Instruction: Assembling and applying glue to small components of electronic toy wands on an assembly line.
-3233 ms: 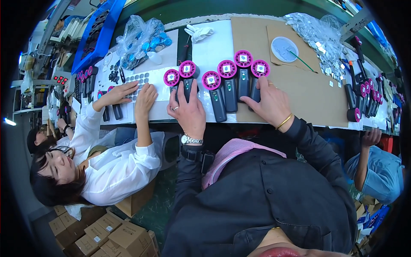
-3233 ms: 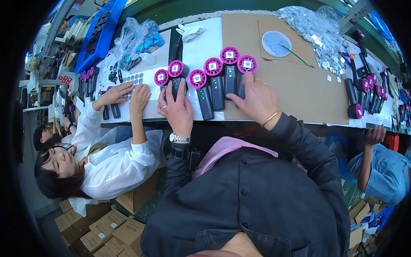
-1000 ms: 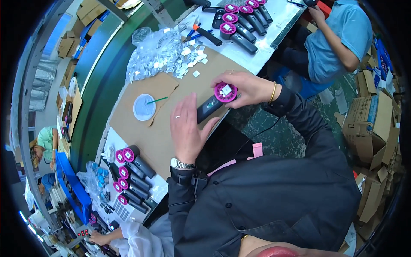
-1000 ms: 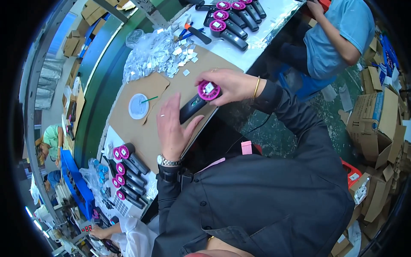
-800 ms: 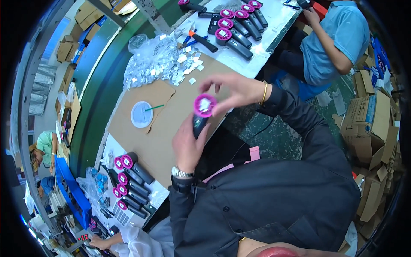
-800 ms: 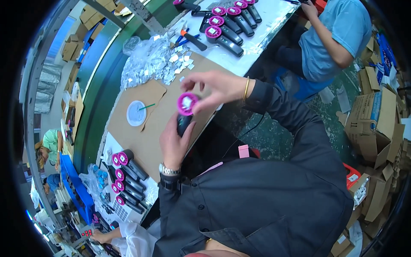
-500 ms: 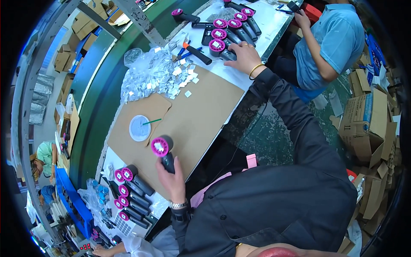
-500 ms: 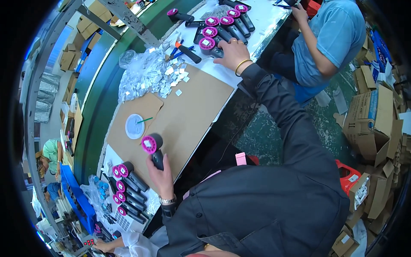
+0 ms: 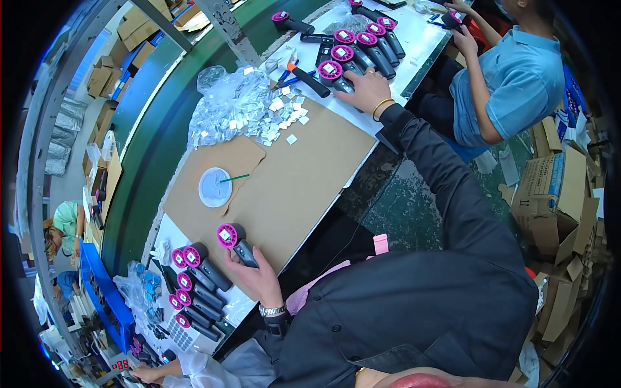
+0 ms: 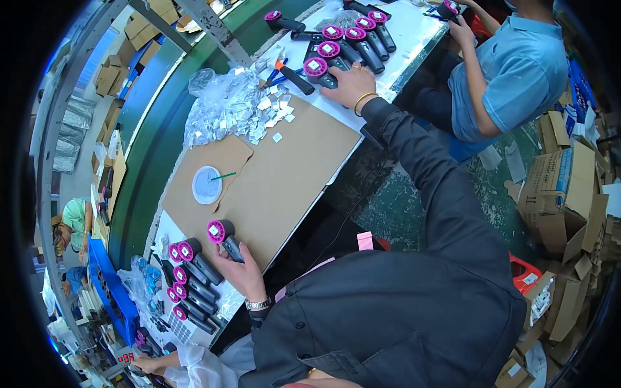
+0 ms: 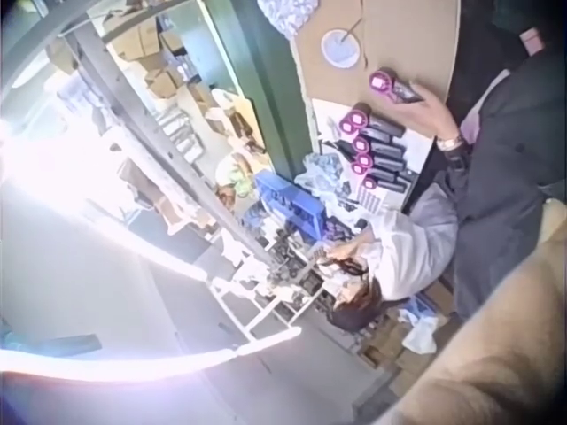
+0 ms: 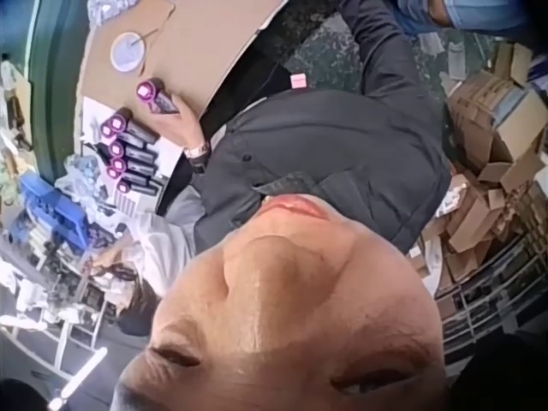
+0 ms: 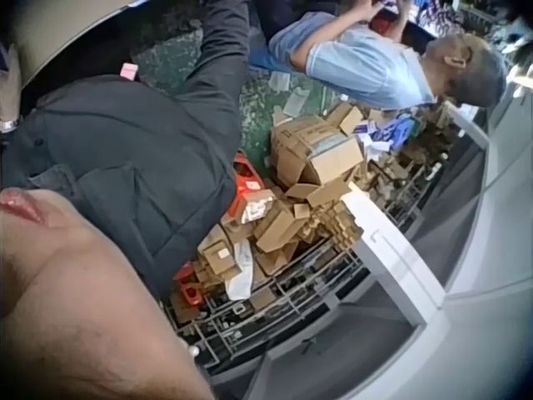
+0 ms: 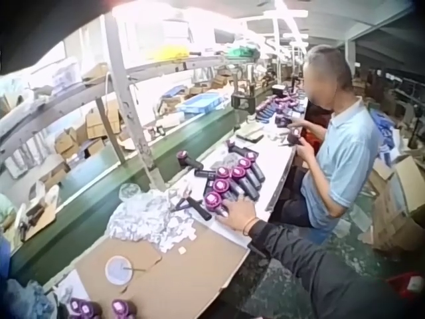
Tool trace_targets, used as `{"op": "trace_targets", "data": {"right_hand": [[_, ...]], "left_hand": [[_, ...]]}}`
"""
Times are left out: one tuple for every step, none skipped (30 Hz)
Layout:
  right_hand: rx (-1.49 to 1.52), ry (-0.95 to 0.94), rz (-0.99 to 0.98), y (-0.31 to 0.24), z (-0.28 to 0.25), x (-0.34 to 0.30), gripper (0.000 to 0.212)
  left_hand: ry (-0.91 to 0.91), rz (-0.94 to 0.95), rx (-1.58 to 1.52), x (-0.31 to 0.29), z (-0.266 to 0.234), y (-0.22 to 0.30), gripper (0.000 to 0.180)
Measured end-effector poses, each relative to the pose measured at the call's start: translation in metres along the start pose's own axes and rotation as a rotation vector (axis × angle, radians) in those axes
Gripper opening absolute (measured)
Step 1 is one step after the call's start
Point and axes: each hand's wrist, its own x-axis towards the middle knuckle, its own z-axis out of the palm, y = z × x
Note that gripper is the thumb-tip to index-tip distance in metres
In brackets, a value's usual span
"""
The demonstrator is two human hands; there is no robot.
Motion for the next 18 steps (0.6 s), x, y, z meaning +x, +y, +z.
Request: {"op": "trace_targets", "data": {"right_hand": [[0.030,-0.006,-0.002,-0.003,0.001,0.000,0.070],[0.032,-0.011,-0.011,-0.002,0.006,0.000,0.070],[0.071,0.028,-0.017,0.006,0.013,0.001,0.068],[0.111,0.066,-0.024,0.018,0.020,0.002,0.067],[0.161,0.093,-0.049,0.014,0.020,-0.003,0.065],[0.224,0.119,-0.081,0.018,0.016,-0.012,0.062],[0.288,0.144,-0.113,0.017,-0.007,-0.027,0.059],[0.305,0.170,-0.136,0.021,-0.023,-0.041,0.058],[0.335,0.188,-0.171,0.010,-0.033,-0.055,0.058],[0.355,0.165,-0.204,-0.005,-0.042,-0.071,0.058],[0.385,0.147,-0.226,-0.016,-0.056,-0.089,0.059],[0.413,0.130,-0.243,-0.025,-0.067,-0.107,0.060],[0.427,0.112,-0.268,-0.036,-0.073,-0.121,0.060],[0.479,0.038,-0.316,-0.046,-0.078,-0.136,0.060],[0.529,-0.039,-0.366,-0.057,-0.081,-0.150,0.059],[0.544,-0.059,-0.393,-0.070,-0.081,-0.162,0.059],[0.571,-0.117,-0.397,-0.084,-0.080,-0.173,0.059],[0.597,-0.177,-0.404,-0.097,-0.079,-0.183,0.059]], "left_hand": [[0.009,0.015,0.021,0.000,0.001,-0.002,0.067],[0.019,0.026,0.044,0.000,0.001,-0.002,0.068],[0.028,0.035,0.068,0.000,0.002,-0.003,0.069],[0.033,0.024,0.073,0.002,0.007,-0.006,0.069],[0.052,0.073,0.021,0.001,0.012,-0.014,0.071],[0.071,0.123,-0.030,0.003,0.018,-0.022,0.073],[0.090,0.174,-0.080,0.004,0.020,-0.028,0.075],[0.103,0.154,-0.068,0.006,0.022,-0.024,0.075],[0.059,0.081,-0.129,0.005,0.019,-0.018,0.079],[0.016,0.008,-0.193,0.003,0.016,-0.014,0.084],[0.034,-0.015,-0.184,0.003,0.015,-0.011,0.084],[0.028,-0.019,-0.194,0.004,0.016,-0.008,0.085],[0.029,-0.025,-0.198,0.003,0.015,-0.006,0.086],[0.027,-0.031,-0.203,0.002,0.015,-0.004,0.087],[0.045,-0.054,-0.189,0.001,0.014,-0.003,0.087],[0.052,-0.067,-0.204,-0.002,0.013,-0.003,0.088],[0.053,-0.075,-0.221,-0.001,0.014,-0.003,0.089],[0.058,-0.083,-0.238,-0.001,0.015,-0.003,0.089]]}}
